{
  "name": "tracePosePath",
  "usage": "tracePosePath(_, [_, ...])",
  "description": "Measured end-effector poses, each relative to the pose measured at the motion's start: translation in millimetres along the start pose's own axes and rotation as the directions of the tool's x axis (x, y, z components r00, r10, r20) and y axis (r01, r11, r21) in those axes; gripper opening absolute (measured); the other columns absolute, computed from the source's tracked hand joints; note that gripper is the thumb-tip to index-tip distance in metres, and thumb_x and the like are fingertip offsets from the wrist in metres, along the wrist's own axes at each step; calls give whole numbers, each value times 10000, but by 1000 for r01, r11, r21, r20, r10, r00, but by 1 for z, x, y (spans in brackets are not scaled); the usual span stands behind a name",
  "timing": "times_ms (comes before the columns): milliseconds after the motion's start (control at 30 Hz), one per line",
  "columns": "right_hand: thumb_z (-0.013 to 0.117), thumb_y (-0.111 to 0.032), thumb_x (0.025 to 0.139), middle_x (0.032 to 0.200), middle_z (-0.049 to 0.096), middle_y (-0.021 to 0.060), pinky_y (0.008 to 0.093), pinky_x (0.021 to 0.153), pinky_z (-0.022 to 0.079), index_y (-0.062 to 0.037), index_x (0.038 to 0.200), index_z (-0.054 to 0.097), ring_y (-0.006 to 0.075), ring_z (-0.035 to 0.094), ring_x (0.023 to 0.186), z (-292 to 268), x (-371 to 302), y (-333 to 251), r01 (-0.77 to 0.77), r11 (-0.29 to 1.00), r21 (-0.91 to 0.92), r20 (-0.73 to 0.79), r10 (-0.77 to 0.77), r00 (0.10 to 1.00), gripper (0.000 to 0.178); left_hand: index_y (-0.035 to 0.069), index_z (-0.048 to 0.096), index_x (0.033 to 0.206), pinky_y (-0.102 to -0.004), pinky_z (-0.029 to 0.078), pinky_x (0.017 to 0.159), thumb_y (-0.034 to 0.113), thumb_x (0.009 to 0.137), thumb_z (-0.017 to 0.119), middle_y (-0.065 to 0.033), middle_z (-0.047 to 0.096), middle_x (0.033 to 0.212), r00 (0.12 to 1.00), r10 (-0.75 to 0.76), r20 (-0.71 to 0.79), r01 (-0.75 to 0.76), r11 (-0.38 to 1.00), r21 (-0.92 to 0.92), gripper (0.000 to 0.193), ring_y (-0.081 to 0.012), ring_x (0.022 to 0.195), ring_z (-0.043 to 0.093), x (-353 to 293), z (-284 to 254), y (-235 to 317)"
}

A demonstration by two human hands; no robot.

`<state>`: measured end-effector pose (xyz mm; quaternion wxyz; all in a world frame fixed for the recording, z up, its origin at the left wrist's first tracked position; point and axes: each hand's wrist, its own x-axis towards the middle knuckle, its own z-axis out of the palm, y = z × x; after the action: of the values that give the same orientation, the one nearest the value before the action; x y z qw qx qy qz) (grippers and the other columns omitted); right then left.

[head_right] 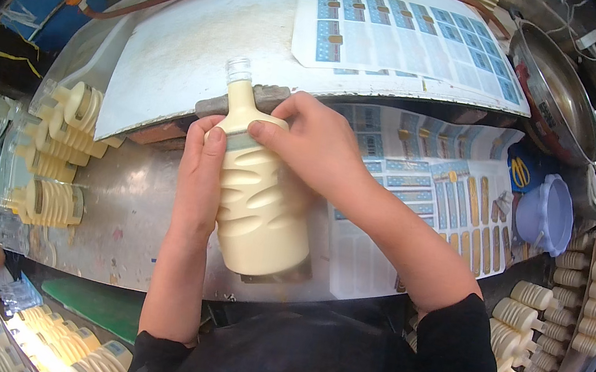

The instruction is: The person applies adhesive labels to the neck and body of cream-colored plastic bottles. They peel labels from a sheet, position them on the bottle, and smooth them down, repeating the process for multiple bottles.

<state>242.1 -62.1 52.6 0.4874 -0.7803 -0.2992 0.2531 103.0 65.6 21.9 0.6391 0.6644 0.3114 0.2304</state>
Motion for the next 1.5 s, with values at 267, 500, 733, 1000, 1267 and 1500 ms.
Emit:
tracePosePath(267, [750, -279, 958, 744, 604, -27, 213, 615, 442, -14, 1101, 671, 30, 522, 664, 2, 2, 12, 27, 993, 112, 11, -28, 1000, 312, 17, 548, 1304, -331, 502, 939, 340, 1048, 573, -120, 638, 1200, 998, -56, 28, 56, 998, -3, 413, -186, 1051, 617, -4, 1, 9])
tracePosePath(500, [693, -272, 1021, 853, 654, 1, 206, 725, 485, -17, 1216, 631, 40, 571, 742, -7, -3, 13, -154, 896, 417, 169, 90, 982, 327, 41, 546, 1344, -307, 515, 951, 320, 1104, 496, -85, 648, 1222, 996, -33, 89, 57, 954, -294, 372, -142, 1086, 619, -6, -5, 0])
tracePosePath(733, [658, -267, 1039, 915, 677, 4, 214, 740, 491, -10, 1237, 622, 45, 592, 809, 4, -3, 17, -114, 931, 346, 108, 82, 991, 326, 40, 566, 1338, -305, 502, 958, 351, 1107, 482, -74, 643, 1210, 997, -15, 76, 38, 949, -313, 396, -127, 1066, 607, -7, -5, -3])
tracePosePath(1000, [625, -304, 1060, 926, 657, -13, 185, 663, 448, -8, 1281, 607, 12, 527, 718, -2, -12, 5, -68, 949, 309, 120, 32, 992, 370, 17, 570, 1331, -320, 538, 937, 369, 1123, 449, -77, 659, 1207, 999, -43, 19, 47, 892, -450, 426, -147, 1087, 639, -7, -8, -14])
tracePosePath(1267, [678, -234, 1030, 962, 691, 9, 190, 738, 479, -15, 1285, 604, 36, 607, 848, 4, -8, 17, -69, 962, 264, 82, 49, 995, 344, 28, 629, 1270, -265, 547, 883, 195, 1075, 588, -46, 685, 1129, 996, -85, 11, 78, 851, -519, 260, -103, 1000, 641, -11, -8, -4])
tracePosePath(1500, [736, -228, 979, 803, 608, -52, 187, 659, 420, -26, 1244, 634, 17, 537, 742, 4, -14, 4, -45, 985, 167, 36, 39, 999, 349, 21, 619, 1262, -285, 531, 908, 172, 993, 698, -76, 661, 1153, 1000, -16, -20, 7, 919, -394, 318, -126, 1037, 628, -12, -6, -1])
